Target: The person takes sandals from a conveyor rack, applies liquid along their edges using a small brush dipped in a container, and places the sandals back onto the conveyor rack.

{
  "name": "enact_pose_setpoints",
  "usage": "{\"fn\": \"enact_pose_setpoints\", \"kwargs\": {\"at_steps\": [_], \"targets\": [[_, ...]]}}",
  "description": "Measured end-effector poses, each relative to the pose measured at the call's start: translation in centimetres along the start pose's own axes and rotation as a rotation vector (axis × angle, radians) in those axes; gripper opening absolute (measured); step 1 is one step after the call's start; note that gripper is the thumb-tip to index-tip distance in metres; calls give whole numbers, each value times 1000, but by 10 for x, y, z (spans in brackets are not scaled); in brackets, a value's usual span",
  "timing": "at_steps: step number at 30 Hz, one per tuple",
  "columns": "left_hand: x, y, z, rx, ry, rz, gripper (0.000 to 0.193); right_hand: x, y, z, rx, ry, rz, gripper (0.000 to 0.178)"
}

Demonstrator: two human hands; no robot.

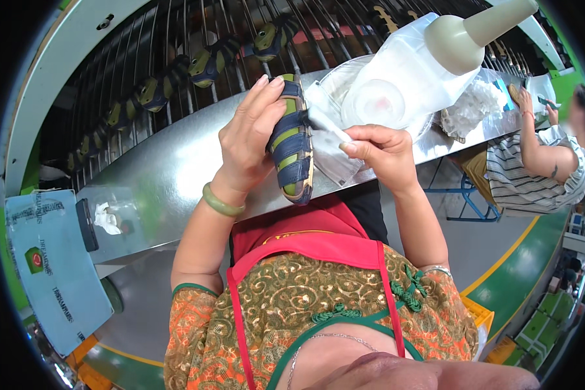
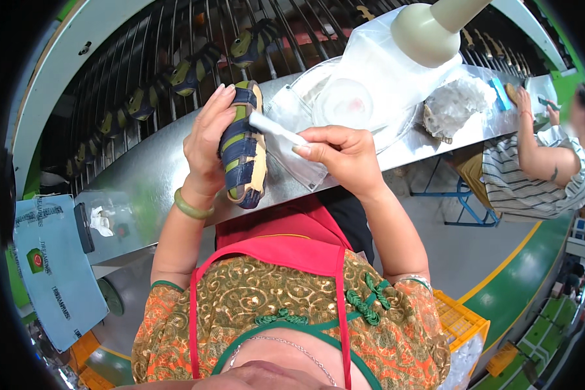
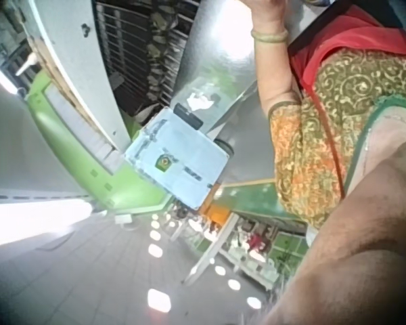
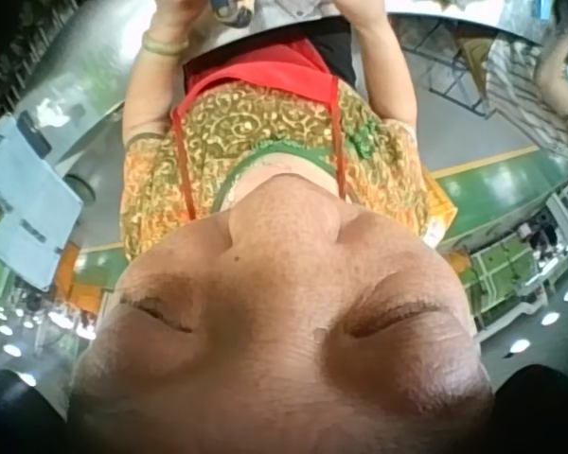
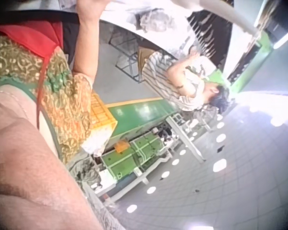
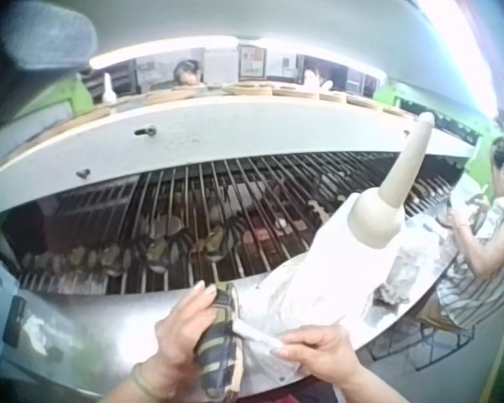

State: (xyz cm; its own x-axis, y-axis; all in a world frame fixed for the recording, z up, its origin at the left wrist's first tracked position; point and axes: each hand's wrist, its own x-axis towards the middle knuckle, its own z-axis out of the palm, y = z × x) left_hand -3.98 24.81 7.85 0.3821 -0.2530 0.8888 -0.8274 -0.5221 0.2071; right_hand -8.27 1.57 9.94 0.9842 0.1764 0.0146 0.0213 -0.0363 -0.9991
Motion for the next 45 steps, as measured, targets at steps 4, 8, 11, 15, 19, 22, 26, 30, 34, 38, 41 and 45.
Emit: {"fn": "enact_pose_setpoints", "kwargs": {"at_steps": [4,8,11,15,19,22,26,30,34,38,41,45], "targets": [[-3,-5,1,-3,28,-16,50,-8,18,-7,-115,-14,37,16],[-3,-7,-3,17,-6,-29,51,-11,10,-3,-58,24,80,16],[-1,-4,-4,34,-31,-20,53,-5,-2,3,-19,12,-34,16],[-2,-6,-3,48,-22,-52,55,-11,14,-2,-76,-26,69,16],[-5,-9,-5,54,-36,-61,56,-17,10,-5,-56,26,107,16],[-3,-8,-3,78,-66,-30,57,-9,-2,0,-62,-30,-39,18],[-2,-6,-3,18,-56,-126,54,-14,16,-6,-113,-57,-18,18],[-1,-6,-2,-10,-50,-181,50,-19,17,-6,-80,7,-1,19],[-2,-6,-2,17,-132,-194,50,-11,-1,0,-73,-45,-144,19],[0,0,-3,-53,-154,-278,50,-10,22,-4,-145,-51,-153,18],[-1,-1,-5,-135,-129,-358,50,-15,29,-4,-147,4,-84,17],[-6,-6,-11,115,-223,-226,47,-13,7,7,8,13,-85,17]]}}
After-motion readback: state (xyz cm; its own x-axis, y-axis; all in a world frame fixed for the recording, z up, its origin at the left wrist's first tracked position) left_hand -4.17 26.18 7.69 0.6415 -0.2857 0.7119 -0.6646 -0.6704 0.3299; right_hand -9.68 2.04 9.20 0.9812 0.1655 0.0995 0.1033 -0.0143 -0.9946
